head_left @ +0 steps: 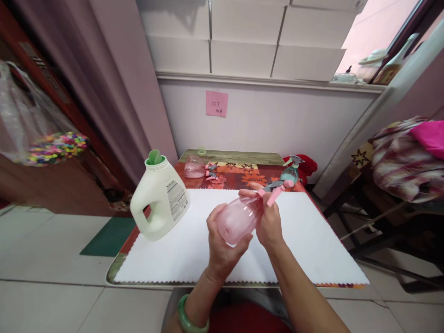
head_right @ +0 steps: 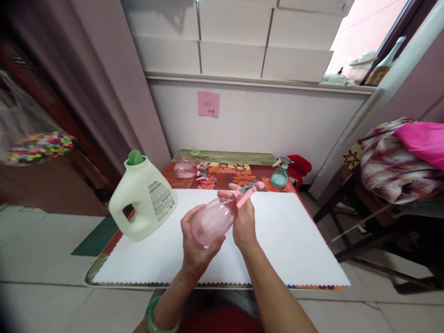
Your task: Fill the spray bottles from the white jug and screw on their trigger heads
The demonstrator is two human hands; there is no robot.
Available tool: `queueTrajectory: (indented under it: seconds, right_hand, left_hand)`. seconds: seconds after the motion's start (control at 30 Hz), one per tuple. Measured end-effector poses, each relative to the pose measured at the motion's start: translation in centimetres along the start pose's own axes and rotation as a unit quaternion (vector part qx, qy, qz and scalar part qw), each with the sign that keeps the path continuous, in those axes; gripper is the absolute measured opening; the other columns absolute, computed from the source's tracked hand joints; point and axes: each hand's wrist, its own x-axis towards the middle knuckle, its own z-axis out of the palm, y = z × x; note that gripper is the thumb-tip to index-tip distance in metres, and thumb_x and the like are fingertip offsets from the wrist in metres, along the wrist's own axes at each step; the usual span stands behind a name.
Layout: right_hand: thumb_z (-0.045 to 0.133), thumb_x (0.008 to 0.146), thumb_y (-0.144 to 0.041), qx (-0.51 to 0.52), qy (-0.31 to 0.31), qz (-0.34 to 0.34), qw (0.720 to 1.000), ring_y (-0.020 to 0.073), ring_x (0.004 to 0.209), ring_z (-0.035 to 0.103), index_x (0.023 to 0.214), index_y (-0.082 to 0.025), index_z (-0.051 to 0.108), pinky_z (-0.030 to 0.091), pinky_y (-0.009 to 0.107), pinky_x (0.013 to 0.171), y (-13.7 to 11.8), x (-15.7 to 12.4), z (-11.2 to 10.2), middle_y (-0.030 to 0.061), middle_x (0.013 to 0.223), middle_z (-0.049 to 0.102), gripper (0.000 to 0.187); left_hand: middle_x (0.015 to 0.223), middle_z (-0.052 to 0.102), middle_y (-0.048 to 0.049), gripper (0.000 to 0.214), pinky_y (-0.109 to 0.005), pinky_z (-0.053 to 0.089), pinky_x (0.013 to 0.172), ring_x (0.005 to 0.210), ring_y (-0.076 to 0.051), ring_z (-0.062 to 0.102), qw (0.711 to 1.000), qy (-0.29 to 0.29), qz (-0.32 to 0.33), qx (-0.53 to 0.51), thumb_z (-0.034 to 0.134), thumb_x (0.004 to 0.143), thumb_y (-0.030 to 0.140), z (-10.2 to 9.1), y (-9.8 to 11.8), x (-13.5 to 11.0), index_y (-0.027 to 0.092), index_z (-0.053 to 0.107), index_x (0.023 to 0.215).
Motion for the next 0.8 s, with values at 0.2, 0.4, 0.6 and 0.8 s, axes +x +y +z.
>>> queueTrajectory:
  seconds: [0.2, 0.4, 0.6, 0.8]
  right_hand:
    - [0.063, 0.089, -0.06, 0.007, -0.064, 0.02, 0.998, 0.0278, 0.102, 0.071, 0.116, -0.026, 0.066, 0.055, 0.042, 0.085, -1.3, -0.1, -0.1, 0.0077, 0.109, 0.077, 0.044]
    - [0.085, 0.072, -0.046, -0.018, 0.044, 0.014, 0.999, 0.0225, 0.089, 0.07, 0.092, -0.019, 0.073, 0.052, 0.037, 0.082, -1.2, 0.6, -0.2, 0.007, 0.096, 0.077, 0.036]
    - [0.09, 0.06, -0.042, -0.015, 0.092, 0.021, 0.995, 0.0159, 0.072, 0.063, 0.089, -0.017, 0.071, 0.049, 0.032, 0.072, -0.6, 1.1, -0.7, 0.0022, 0.082, 0.073, 0.043]
    - [0.082, 0.073, -0.051, -0.108, 0.039, 0.017, 0.993, 0.0221, 0.081, 0.07, 0.099, -0.02, 0.068, 0.054, 0.037, 0.076, -1.1, 0.8, -1.1, 0.0055, 0.096, 0.074, 0.042]
  left_hand:
    - [0.114, 0.064, -0.0163, 0.061, -0.03, 0.047, 0.049, 0.077, -0.024, 0.066, 0.862, -0.071, -0.371, -0.34, 0.065, 0.082, 0.058, 0.4, 1.5, 0.5, 0.015, 0.052, 0.124]
    - [0.118, 0.062, -0.0121, 0.064, -0.032, 0.051, 0.063, 0.09, -0.025, 0.064, 0.895, -0.04, -0.331, -0.296, 0.078, 0.072, 0.051, 0.8, 1.2, 0.2, 0.021, 0.053, 0.122]
    - [0.118, 0.06, -0.0062, 0.074, -0.033, 0.05, 0.084, 0.102, -0.023, 0.06, 0.944, 0.007, -0.25, -0.214, 0.089, 0.058, 0.038, 1.2, 1.2, -0.1, 0.025, 0.052, 0.121]
    - [0.127, 0.059, -0.0115, 0.061, -0.036, 0.054, 0.073, 0.102, -0.027, 0.061, 0.871, -0.054, -0.351, -0.34, 0.077, 0.074, 0.043, 1.1, 1.0, -0.4, 0.022, 0.052, 0.126]
